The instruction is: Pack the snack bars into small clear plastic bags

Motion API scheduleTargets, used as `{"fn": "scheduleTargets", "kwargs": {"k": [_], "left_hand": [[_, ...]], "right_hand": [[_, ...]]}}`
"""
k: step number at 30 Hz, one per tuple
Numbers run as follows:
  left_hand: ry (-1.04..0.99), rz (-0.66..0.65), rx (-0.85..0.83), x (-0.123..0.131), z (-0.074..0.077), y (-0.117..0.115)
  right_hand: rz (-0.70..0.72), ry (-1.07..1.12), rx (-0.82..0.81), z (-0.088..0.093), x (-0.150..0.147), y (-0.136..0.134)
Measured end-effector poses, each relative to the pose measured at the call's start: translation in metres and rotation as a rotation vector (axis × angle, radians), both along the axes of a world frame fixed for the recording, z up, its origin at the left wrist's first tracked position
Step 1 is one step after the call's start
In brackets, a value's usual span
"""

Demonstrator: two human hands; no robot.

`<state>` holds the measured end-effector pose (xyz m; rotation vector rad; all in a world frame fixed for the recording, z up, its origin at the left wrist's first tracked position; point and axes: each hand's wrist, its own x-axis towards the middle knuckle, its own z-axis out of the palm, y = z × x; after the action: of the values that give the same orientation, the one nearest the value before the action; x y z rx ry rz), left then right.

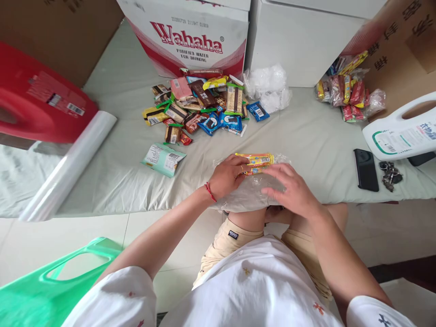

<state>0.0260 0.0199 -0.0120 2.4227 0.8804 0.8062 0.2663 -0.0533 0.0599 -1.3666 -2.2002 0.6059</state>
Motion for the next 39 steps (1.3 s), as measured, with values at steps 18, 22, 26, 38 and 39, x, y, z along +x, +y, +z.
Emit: {"fn": "scheduleTargets", "kwargs": {"k": [18,22,26,38,39], "left_hand": [[0.157,-0.069,-0.075,-0.004,0.014,0.010],[0.158,-0.069,-0.146,-0.002,0.021,0.015],[-0.109,-0.134,-0.430,-0.018,0.019,0.031],[-0.284,0.498,-0.490,-0.040,0.025,-0.005],[-0.172,0.605,-0.441,-0.041,0.021,-0.004]], "right_hand": [[-0.178,-0.108,0.234,-0.005,0.000,0.026],[-0.258,-0.258,0.026,-0.016,-0.016,0.076],[-0.287,-0.366,-0.150,-0.026,-0.026,0.095],[-0.317,-0.320,-0.151,-0.032,-0.025,0.090],[-0.312,-0.306,-0.147,-0.033,-0.024,0.091]]}}
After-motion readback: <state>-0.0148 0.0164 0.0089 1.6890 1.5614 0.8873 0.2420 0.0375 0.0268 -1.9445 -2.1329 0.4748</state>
